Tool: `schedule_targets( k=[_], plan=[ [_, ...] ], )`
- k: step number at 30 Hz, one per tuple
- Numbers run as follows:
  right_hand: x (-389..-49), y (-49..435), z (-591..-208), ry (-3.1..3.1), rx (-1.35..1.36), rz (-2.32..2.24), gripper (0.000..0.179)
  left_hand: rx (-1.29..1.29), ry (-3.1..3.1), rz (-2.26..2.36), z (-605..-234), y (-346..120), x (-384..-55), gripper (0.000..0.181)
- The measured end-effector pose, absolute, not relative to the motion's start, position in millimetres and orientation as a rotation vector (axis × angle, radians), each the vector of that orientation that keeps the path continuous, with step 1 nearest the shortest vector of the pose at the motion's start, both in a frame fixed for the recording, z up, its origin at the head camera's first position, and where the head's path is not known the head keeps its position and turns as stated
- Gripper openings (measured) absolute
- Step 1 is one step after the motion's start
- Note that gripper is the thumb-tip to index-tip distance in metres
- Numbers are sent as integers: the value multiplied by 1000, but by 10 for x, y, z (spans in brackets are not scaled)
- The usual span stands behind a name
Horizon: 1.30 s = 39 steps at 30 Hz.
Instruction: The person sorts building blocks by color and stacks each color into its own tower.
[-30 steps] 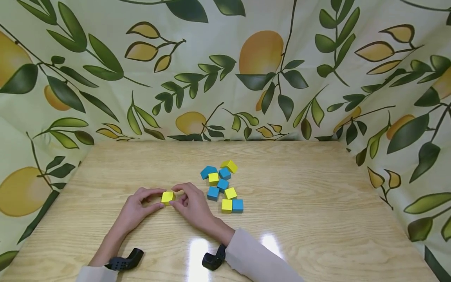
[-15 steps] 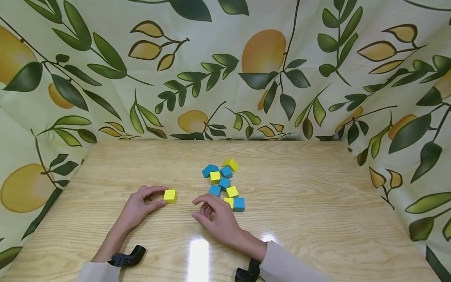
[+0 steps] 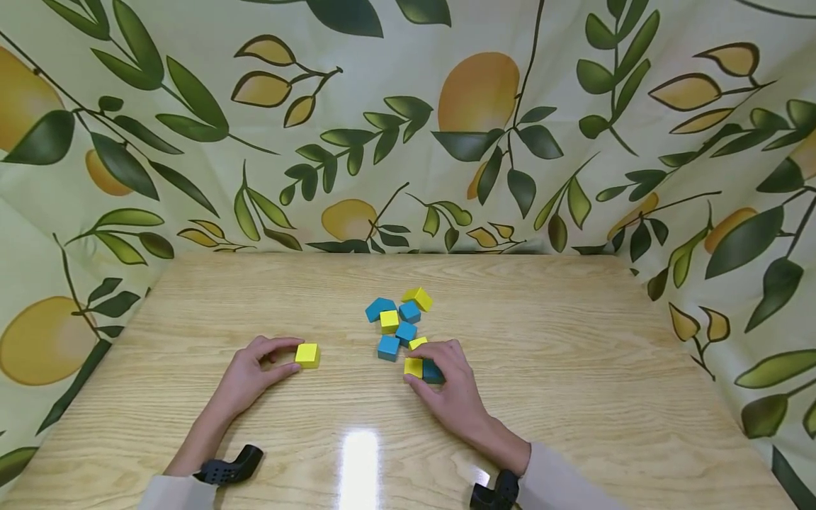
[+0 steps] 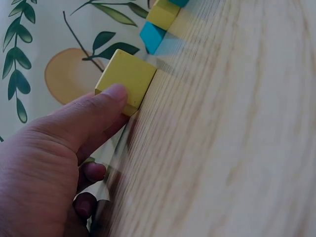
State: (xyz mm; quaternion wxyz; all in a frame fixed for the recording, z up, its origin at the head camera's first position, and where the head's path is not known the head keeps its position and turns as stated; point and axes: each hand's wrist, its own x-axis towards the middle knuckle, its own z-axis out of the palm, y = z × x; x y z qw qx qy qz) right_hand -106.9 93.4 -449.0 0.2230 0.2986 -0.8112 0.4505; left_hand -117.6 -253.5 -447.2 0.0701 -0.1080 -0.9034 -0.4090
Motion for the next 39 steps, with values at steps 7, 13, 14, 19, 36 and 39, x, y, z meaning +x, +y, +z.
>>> schedule_targets(
  k=[7, 13, 14, 19, 36, 39],
  plan=[
    [-1103, 1103, -4550, -2334, 767, 1212, 36, -320, -2721, -1238, -4481, -2528, -1181, 39],
    [-1135, 1112, -4559, -2397, 763, 1239, 34, -324, -2727, -1227, -4472, -2537, -1186, 39],
    [-1137, 1106, -4558, -2409, 765, 1241, 34, -324, -2728, -1228, -4473, -2541, -1184, 39],
    [-1129, 1090, -4553, -2432, 779, 1262, 33, -325, -2733, -1229, -4491, -2551, -1177, 39],
    [-1103, 1097, -4524, -2517, 742, 1218, 38, -324, -2734, -1241, -4486, -2533, -1178, 38],
    [-1105, 1096, -4516, -2541, 731, 1216, 38, -321, -2740, -1239, -4481, -2534, -1179, 38]
  ],
)
